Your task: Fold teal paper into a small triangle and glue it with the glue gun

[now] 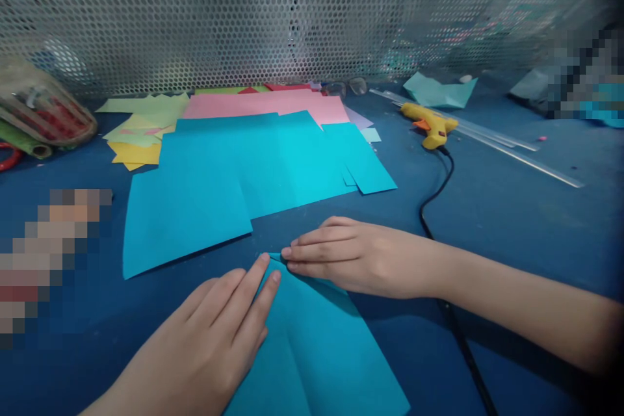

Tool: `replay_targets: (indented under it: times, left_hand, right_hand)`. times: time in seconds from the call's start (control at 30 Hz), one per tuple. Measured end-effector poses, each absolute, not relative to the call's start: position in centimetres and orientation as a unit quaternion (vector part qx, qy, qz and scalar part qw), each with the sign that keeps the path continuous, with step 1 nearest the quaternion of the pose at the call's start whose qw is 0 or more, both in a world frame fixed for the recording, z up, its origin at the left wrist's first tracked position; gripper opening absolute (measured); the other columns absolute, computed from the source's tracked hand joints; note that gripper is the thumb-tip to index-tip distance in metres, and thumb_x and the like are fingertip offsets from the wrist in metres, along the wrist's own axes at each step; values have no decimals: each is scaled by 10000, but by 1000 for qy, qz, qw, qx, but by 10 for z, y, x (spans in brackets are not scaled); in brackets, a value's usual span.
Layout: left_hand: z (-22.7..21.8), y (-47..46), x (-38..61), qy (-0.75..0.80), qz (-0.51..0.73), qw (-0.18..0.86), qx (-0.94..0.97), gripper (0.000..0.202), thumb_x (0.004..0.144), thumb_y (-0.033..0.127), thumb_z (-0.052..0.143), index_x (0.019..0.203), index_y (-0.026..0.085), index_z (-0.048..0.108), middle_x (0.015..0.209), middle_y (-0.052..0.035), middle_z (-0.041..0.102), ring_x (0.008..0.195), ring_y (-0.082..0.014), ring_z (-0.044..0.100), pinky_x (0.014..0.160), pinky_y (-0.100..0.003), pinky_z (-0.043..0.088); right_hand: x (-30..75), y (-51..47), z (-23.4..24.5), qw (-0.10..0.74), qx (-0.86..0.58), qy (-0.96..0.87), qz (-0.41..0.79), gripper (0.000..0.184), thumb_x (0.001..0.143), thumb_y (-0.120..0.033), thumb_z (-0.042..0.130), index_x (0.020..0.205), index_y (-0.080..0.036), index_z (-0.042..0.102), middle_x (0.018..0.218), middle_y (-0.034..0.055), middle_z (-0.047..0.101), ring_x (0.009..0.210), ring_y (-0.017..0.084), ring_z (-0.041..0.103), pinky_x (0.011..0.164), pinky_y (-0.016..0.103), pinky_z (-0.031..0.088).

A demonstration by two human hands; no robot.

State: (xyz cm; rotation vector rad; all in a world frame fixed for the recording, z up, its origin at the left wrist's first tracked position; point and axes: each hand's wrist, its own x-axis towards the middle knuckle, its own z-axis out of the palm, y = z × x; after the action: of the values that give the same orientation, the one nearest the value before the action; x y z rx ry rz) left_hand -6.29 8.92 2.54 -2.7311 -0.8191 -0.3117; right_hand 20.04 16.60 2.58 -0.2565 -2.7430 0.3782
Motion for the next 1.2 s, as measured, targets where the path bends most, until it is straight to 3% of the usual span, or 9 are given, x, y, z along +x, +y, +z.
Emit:
replay_targets:
  times: [0.33,0.5,0.7,0.97,1.2]
  left_hand:
    - [29,93,-58,-317,-93,132,-935,471,1044,167,229,1229,155,662,1263,-94,677,1014,-253,629,816,-387,388]
    - [34,96,-54,-338,-120,108,-927,517,1048,193,201,1148,147,707,1220,-65,702,1069,-225,585,875,-359,362]
    - [28,90,-61,-307,-92,109,-941,495,1048,167,234,1135,174,721,1193,-43,716,998,-242,572,849,-386,360]
    - [30,90,-58,-319,-115,131,-932,476,1050,179,246,1161,144,708,1246,-89,690,947,-237,588,793,-372,375]
    - [32,92,-57,-334,-112,114,-929,480,1046,192,244,1180,168,704,1260,-77,683,935,-226,617,771,-357,386]
  right_hand:
    - [199,166,25,190,-97,-967,139,349,1053,-152,351,1235,-47,630,1305,138,646,1232,208,585,1006,364,479]
    - [200,167,24,180,-100,-968,144,341,1052,-157,362,1241,-53,626,1319,136,637,1245,205,576,1024,368,466]
    - [200,168,25,192,-94,-966,144,353,1054,-158,349,1218,-45,639,1296,139,652,1230,200,587,1015,346,469]
    - [200,169,26,184,-92,-967,152,348,1048,-149,356,1223,-37,635,1293,142,653,1229,212,591,1001,360,481]
    - [201,169,25,174,-90,-967,162,350,1043,-149,357,1243,-50,628,1297,162,647,1252,206,575,1026,370,474]
